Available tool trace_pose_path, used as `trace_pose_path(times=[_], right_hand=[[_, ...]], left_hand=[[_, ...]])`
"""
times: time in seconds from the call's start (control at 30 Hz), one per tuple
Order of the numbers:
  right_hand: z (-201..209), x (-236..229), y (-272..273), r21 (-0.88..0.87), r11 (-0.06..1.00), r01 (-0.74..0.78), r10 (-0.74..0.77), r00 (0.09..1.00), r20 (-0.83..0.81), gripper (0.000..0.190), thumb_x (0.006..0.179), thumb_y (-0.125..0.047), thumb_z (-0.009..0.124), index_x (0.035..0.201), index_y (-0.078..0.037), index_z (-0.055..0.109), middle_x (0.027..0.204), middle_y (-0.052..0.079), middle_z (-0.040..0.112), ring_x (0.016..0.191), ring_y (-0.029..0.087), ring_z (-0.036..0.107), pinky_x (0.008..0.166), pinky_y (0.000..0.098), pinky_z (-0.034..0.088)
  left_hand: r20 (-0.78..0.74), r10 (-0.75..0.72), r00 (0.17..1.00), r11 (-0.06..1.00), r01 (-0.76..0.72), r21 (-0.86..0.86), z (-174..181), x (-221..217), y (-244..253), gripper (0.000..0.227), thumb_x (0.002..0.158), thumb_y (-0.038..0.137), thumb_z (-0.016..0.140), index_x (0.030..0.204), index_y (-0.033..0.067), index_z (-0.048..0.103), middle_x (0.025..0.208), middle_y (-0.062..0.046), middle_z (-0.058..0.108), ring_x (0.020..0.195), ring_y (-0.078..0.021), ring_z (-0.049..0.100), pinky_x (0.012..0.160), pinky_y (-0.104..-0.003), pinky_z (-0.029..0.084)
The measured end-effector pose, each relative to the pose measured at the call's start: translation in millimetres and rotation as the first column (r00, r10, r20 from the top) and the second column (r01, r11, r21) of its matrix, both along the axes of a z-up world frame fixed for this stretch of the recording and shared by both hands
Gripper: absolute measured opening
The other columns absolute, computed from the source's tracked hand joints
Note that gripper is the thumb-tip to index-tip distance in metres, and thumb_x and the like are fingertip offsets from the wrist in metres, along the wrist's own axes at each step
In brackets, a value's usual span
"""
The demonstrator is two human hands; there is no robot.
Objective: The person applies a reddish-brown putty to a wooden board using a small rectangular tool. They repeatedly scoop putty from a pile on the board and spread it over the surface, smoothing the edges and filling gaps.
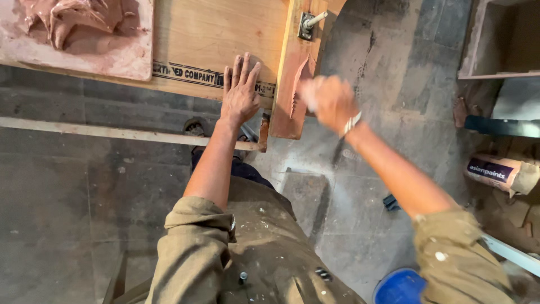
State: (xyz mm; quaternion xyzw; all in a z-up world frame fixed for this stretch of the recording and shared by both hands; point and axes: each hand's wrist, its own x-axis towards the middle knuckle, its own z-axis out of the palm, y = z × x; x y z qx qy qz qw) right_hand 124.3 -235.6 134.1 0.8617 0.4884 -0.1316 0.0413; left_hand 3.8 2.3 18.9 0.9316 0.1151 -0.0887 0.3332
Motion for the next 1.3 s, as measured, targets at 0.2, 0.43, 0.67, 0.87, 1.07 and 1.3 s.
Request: trace_pose_path(times=[0.2,0.43,0.67,0.87,1.07,1.3], right_hand=[[-20.0,29.2,30.4,0.288,0.952,0.101,-0.087,0.994,-0.063,0.031,0.093,-0.016,0.061,0.120,-0.027,0.069,0.106,0.002,0.070,0.098,0.026,0.062,0.080,0.0430,0.049],[15.6,-116.4,-13.5,0.179,0.984,0.016,0.019,0.981,-0.192,0.044,0.084,-0.010,0.063,0.127,-0.017,0.074,0.109,0.002,0.070,0.101,0.023,0.063,0.079,0.0439,0.048],[11.2,-29.2,8.6,0.495,0.830,0.256,-0.137,0.955,-0.264,0.034,0.089,0.005,0.060,0.119,-0.004,0.072,0.121,0.012,0.072,0.114,0.030,0.065,0.095,0.0435,0.051],[-25.5,21.1,45.3,0.515,0.813,0.270,-0.248,0.962,-0.113,0.042,0.089,0.005,0.061,0.128,-0.007,0.071,0.122,0.012,0.069,0.112,0.035,0.063,0.098,0.0427,0.053],[-30.9,-31.8,31.6,0.175,0.950,0.260,-0.269,0.963,0.030,0.051,0.080,-0.003,0.060,0.129,-0.007,0.071,0.116,0.011,0.068,0.099,0.037,0.061,0.067,0.0467,0.050],[-8.0,50.8,29.3,0.142,0.954,0.264,-0.264,0.964,-0.017,0.031,0.094,-0.010,0.061,0.120,-0.018,0.074,0.111,0.001,0.067,0.100,0.030,0.059,0.079,0.0475,0.049]], left_hand=[[-0.008,-0.016,1.000,1.000,0.016,0.004,1.9,-0.6,0.7,0.080,0.080,0.011,0.056,0.158,0.0122,0.037,0.172,-0.011,0.013,0.159,-0.0306,0.008,0.128,-0.053,0.007],[0.033,-0.022,0.999,1.000,0.021,0.015,-4.5,-5.6,-0.8,0.079,0.083,0.007,0.055,0.160,0.0115,0.037,0.173,-0.013,0.014,0.160,-0.0312,0.007,0.129,-0.053,0.007],[0.047,-0.008,0.999,1.000,0.008,0.000,-6.3,-9.1,-2.6,0.078,0.084,0.006,0.055,0.160,0.0131,0.038,0.173,-0.011,0.016,0.161,-0.0308,0.009,0.130,-0.053,0.007],[0.021,-0.010,1.000,0.999,0.011,-0.053,2.4,-1.4,4.1,0.078,0.082,0.006,0.055,0.158,0.0114,0.037,0.172,-0.012,0.015,0.160,-0.0319,0.009,0.128,-0.054,0.007],[-0.003,-0.023,1.000,0.998,0.022,-0.050,8.8,-4.3,5.9,0.077,0.083,0.007,0.055,0.158,0.0118,0.038,0.173,-0.013,0.015,0.160,-0.0330,0.008,0.128,-0.054,0.007],[-0.015,-0.039,0.999,0.995,0.038,-0.089,19.8,2.4,10.6,0.083,0.077,0.010,0.057,0.157,0.0104,0.036,0.170,-0.015,0.013,0.158,-0.0335,0.006,0.126,-0.056,0.007]])
